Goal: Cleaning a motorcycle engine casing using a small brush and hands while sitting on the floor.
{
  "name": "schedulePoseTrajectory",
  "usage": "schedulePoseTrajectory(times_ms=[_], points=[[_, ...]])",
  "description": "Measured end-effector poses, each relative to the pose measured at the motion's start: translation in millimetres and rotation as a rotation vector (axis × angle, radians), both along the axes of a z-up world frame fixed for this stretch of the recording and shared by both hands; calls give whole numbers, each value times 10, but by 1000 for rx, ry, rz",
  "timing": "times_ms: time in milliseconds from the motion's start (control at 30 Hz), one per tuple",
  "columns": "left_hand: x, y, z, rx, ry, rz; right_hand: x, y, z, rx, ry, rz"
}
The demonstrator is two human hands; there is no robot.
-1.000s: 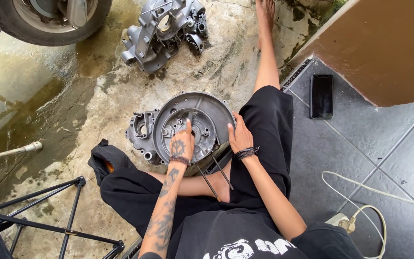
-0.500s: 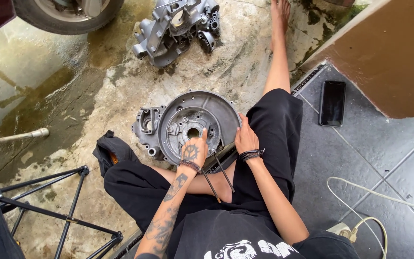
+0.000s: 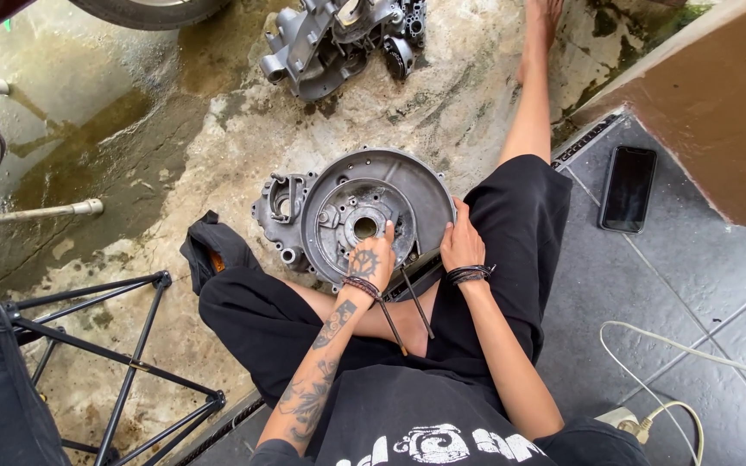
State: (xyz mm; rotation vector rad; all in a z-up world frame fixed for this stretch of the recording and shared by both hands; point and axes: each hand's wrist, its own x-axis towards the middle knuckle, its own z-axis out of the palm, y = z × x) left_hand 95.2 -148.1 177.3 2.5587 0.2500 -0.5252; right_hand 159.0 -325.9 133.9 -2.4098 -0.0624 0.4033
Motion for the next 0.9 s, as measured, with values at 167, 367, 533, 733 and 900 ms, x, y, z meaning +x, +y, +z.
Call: schedulePoseTrajectory(times_ms=[167, 367, 533, 733, 900], points=[[100, 113, -151, 108, -47, -47, 12, -17, -44, 2, 1, -2], [450, 390, -725, 450, -227, -198, 30, -49, -116, 40, -22, -5], [654, 775, -761, 473, -315, -339, 22, -53, -122, 21, -1, 21], [613, 631, -414, 273, -307, -412, 26, -74, -225, 17, -52, 26], [599, 440, -482, 332, -334, -408, 31, -105, -228, 14, -86, 62]])
